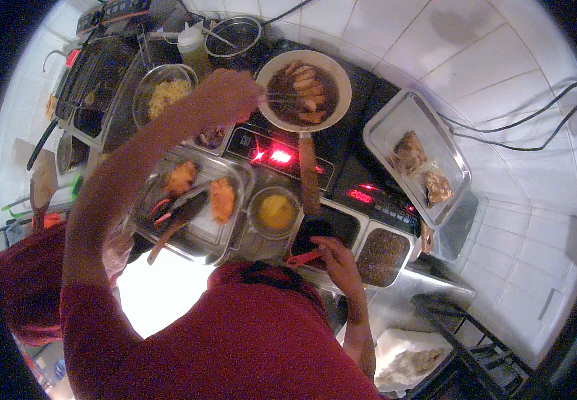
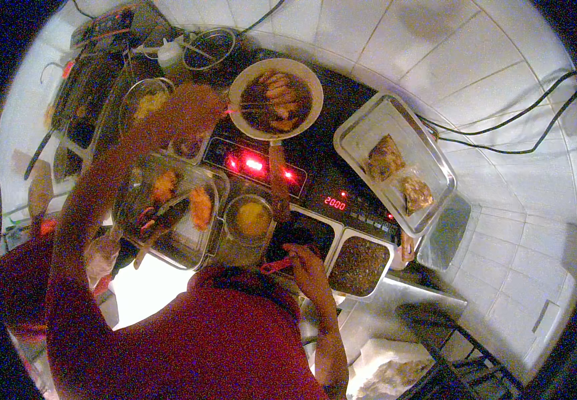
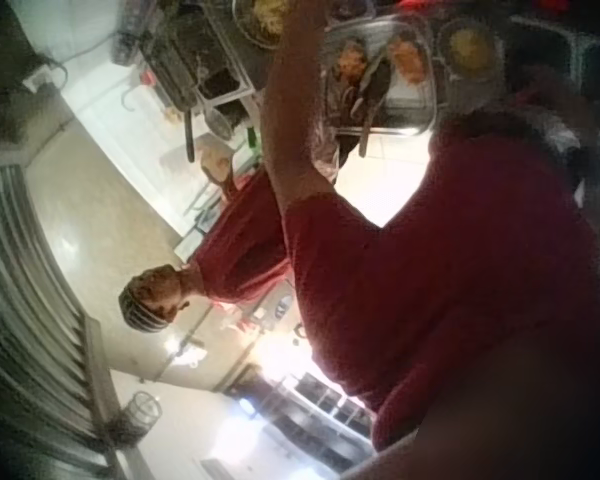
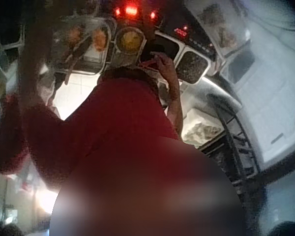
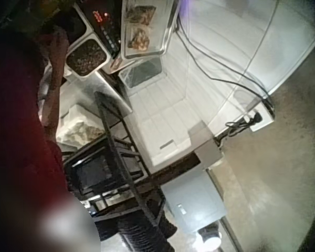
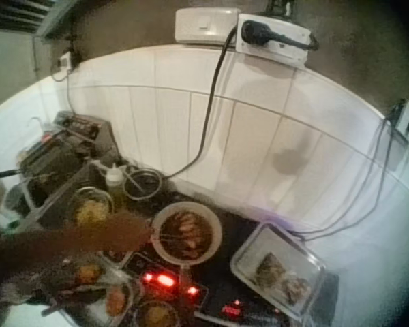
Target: The person scoops rice into a black bowl and into red bento trays, then adds cooked meat and sauce from a pan. They retrieve breaded cutlets from a refrigerator, place them in sauce, and cut them into strips using kitchen shears. The cutlets are arranged in the bento trays alongside rice and vegetables.
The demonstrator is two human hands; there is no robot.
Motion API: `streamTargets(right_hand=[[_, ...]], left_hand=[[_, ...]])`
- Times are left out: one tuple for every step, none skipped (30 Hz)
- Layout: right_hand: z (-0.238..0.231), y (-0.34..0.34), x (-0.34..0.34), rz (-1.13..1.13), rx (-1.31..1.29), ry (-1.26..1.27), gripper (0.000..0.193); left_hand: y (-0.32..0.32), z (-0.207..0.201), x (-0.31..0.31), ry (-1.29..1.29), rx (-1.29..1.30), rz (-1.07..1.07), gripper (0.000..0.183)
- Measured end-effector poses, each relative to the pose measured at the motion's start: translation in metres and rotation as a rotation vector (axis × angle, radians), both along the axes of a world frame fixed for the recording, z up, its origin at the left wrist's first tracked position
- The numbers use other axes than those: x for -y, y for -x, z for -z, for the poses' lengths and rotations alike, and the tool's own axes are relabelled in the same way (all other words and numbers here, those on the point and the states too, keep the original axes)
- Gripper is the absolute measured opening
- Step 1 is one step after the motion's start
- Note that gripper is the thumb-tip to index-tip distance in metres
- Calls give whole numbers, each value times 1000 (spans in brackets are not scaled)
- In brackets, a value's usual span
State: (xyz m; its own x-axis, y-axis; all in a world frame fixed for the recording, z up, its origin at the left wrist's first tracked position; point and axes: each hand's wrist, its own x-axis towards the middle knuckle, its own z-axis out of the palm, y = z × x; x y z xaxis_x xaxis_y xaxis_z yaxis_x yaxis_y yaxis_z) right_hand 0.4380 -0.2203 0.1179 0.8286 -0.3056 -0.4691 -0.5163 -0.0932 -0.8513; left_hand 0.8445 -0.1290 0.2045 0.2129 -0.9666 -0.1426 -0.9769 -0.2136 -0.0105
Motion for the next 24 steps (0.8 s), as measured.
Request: streamTargets(right_hand=[[0,-1,0,-3,0,-2,30],[0,-2,0,-12,-1,6,30],[0,-2,0,-28,4,16,30],[1,-3,-1,-42,7,27,30],[2,-3,-1,-42,12,25,30],[3,-4,-1,-37,15,26,31],[4,-4,-2,-30,24,28,31],[5,-3,-2,-20,12,11,31],[5,-3,-2,-7,7,-5,31],[6,-2,-2,6,3,-20,31],[6,-2,-2,0,14,3,31],[6,-1,-2,-8,24,24,31],[6,-1,-2,-17,34,44,31],[5,-1,-2,-33,18,50,31],[5,-1,-1,-49,2,55,31],[5,-1,-1,-54,-3,65,31],[4,-1,-1,-57,-14,58,31],[4,-2,-2,-49,-15,57,32],[3,-2,-2,-45,-29,53,32],[3,-2,-2,-44,-18,66,32],[3,-3,-3,-48,-18,77,32],[3,-2,-3,-49,-13,84,32],[4,-2,-3,-57,-26,95,32],[4,-1,-3,-63,-30,105,32]], left_hand=[[14,-1,-1,-33,72,-27,21],[28,1,1,-60,107,-61,22],[41,4,-1,-44,185,-51,22],[53,8,-2,-27,263,-43,23],[66,13,-5,33,383,12,24],[71,17,-8,54,436,42,23],[76,21,-11,76,490,71,23],[80,24,-14,99,545,98,22],[82,26,-15,83,552,69,22],[83,25,-17,66,559,41,22],[81,22,-20,62,579,51,22],[79,18,-22,55,599,61,22],[77,13,-23,61,590,49,22],[75,6,-24,67,581,38,22],[71,0,-22,87,543,5,21],[66,-6,-21,76,445,-23,21],[61,-12,-19,68,347,-54,21],[53,-18,-18,30,189,-80,21],[48,-21,-14,41,113,-83,20],[42,-24,-12,51,37,-87,20],[38,-25,-8,109,45,-68,19],[34,-26,-7,117,40,-54,19],[31,-26,-5,125,35,-41,18],[28,-26,-3,84,20,-33,18]])
